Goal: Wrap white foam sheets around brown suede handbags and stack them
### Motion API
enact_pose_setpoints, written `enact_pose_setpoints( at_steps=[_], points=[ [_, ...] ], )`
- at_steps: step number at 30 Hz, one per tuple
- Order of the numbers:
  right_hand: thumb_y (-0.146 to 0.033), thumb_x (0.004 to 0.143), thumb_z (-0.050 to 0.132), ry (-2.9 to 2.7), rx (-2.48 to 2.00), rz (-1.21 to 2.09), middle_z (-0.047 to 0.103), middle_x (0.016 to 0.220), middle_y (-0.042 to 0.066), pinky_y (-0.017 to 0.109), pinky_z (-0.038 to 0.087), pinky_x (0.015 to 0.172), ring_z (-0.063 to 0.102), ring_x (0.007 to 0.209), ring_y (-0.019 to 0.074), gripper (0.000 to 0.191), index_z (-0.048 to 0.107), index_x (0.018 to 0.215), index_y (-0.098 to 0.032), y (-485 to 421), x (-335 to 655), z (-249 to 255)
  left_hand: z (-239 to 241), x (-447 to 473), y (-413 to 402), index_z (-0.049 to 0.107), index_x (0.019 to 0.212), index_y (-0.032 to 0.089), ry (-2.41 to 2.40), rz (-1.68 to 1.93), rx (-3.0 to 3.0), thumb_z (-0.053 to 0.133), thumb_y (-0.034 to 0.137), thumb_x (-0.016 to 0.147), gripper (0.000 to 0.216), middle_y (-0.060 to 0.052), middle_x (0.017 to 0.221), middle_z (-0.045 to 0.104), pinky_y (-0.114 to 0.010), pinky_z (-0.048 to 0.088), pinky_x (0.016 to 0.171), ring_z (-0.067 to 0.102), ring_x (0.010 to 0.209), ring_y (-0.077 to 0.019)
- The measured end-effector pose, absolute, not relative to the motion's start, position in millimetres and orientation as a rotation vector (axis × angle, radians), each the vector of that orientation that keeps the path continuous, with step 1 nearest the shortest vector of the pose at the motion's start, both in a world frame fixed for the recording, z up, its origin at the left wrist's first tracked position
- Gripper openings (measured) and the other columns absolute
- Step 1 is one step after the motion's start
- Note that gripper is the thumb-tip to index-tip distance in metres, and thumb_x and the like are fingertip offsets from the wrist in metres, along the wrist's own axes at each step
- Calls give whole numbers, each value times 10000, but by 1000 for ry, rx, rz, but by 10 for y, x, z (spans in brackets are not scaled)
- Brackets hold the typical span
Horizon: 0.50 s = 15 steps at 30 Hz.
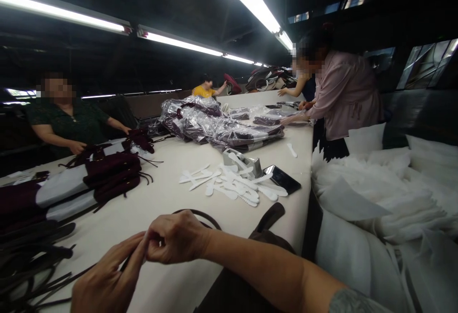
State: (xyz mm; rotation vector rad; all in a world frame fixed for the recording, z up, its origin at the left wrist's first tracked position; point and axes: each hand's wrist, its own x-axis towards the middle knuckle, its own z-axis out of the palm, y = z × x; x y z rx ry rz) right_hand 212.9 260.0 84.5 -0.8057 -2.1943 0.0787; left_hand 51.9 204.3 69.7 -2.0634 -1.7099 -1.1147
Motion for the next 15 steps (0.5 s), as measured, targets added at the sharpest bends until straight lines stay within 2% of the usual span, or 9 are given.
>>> enact_pose_setpoints(
  at_steps=[3,6,9,15],
  points=[
    [-232,712,631,-2148,-758,233,689,765,-3,206,461,637,609,681,126,73,625,761,-179,2606,2175,862,834,649,1984,727,948,296,-1736,-1122,-2096,494,418,891,269,36,1009,740,-312,569,795,704,926,-227],
    [-210,718,650,-2091,-650,546,623,660,-34,180,438,628,552,611,89,45,624,724,-174,2603,2253,890,921,747,1935,751,867,253,-1679,-1270,-2132,509,441,886,307,2,958,747,-307,562,826,710,865,-214],
    [-179,714,645,-2035,-592,759,582,602,-44,179,413,600,518,575,79,31,628,693,-163,2611,2294,892,941,785,1901,759,835,221,-1668,-1383,-2199,535,377,890,278,-21,938,744,-288,550,853,704,843,-183],
    [-162,709,598,-2060,-587,612,563,600,-29,198,369,558,462,532,81,5,599,710,-157,2612,2251,839,948,803,1879,763,809,209,-1723,-1572,-2263,568,245,877,210,-37,917,739,-265,527,842,690,876,-162]
  ],
)
